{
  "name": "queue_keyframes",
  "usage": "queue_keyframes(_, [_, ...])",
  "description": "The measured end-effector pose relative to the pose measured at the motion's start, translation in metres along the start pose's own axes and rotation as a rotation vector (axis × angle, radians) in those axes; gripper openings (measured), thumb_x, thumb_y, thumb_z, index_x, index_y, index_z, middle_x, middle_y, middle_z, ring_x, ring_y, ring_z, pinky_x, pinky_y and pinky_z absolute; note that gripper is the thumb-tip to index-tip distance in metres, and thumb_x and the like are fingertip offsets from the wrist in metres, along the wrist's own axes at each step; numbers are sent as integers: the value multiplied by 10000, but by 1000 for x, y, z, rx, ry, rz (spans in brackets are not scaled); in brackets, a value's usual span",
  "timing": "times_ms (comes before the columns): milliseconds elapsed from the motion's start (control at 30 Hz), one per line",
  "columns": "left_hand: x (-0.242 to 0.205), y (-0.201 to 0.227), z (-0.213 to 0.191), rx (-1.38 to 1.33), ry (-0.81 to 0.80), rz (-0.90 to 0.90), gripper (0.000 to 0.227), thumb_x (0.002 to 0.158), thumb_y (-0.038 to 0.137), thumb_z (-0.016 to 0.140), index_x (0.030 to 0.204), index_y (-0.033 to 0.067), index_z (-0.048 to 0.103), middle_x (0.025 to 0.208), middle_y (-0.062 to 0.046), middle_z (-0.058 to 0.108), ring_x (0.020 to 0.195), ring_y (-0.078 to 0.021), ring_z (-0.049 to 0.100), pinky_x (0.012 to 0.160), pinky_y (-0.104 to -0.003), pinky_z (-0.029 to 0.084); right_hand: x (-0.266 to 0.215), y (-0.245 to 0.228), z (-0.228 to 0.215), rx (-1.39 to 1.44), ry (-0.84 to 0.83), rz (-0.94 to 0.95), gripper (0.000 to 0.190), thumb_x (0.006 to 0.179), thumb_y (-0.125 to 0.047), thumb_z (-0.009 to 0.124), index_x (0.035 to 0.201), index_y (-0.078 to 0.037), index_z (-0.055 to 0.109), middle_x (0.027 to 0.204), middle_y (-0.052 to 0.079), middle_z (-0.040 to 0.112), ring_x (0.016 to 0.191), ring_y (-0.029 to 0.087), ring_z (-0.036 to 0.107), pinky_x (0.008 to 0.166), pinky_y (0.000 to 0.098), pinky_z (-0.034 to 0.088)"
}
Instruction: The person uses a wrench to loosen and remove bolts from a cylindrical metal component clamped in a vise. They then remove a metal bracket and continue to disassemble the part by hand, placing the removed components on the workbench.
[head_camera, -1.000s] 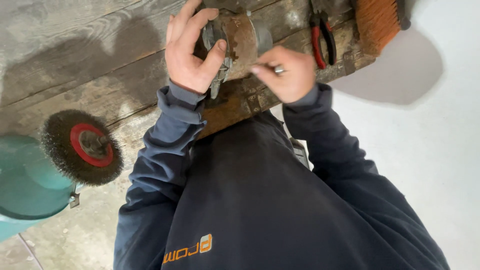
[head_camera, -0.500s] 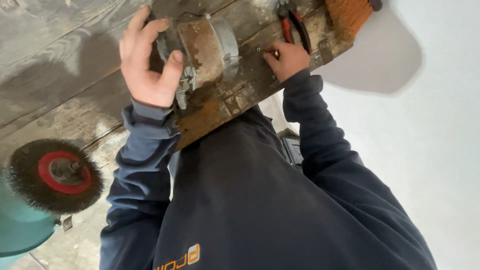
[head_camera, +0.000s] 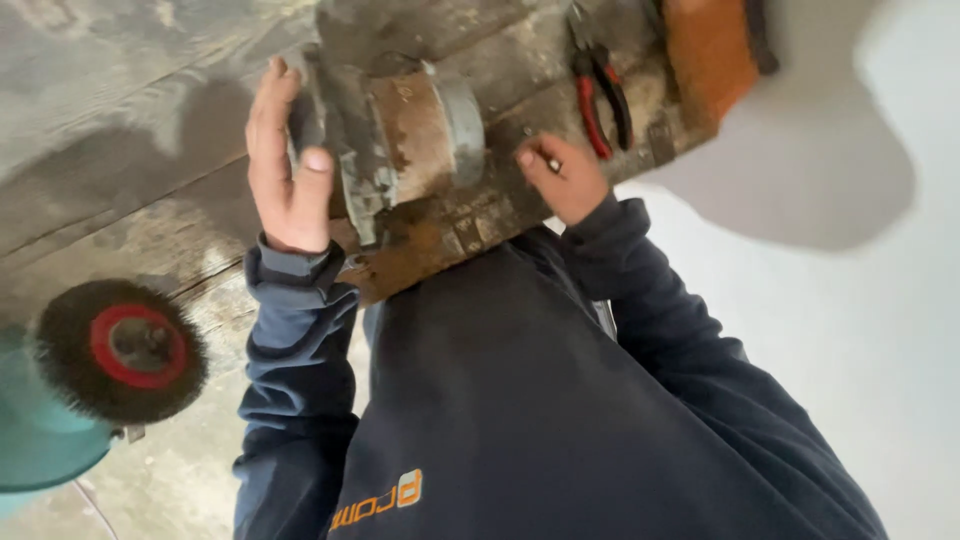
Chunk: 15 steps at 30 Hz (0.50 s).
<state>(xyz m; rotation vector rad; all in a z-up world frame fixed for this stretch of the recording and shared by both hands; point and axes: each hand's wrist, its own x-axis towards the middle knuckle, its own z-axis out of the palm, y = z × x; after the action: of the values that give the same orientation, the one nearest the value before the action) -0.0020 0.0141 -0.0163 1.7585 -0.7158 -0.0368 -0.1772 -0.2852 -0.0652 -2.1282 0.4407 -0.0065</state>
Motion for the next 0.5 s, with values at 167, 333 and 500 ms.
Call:
queue_keyframes(167, [-8,-60,-20,-5,85,-376,732,1131,576,398,1602,16,409,1650,-251,428,1561,-382,400,1284,-473,331,28,34,40,417,-149,-16,371,1111,-387,581,1121,-21,640,856,14,625,769,122,572,699,312,481])
queue_keyframes(333, [1,-48,-15,381,-131,-873,771,1023,656,366,1517,101,570,1457,-212,632,1394,-357,588,1148,-421,468,60,64,48,821,-284,213,410,1109,-418,575,1070,-10,568,803,-5,572,665,131,578,606,316,480])
queue_keyframes(500, [0,-54,-10,-169,-89,-949,922,936,735,267,1535,54,430,1492,-218,568,1261,-345,635,1030,-418,501,85,37,29,504,-658,393,466,1034,-475,418,1266,-108,589,662,19,675,419,78,452,394,258,367])
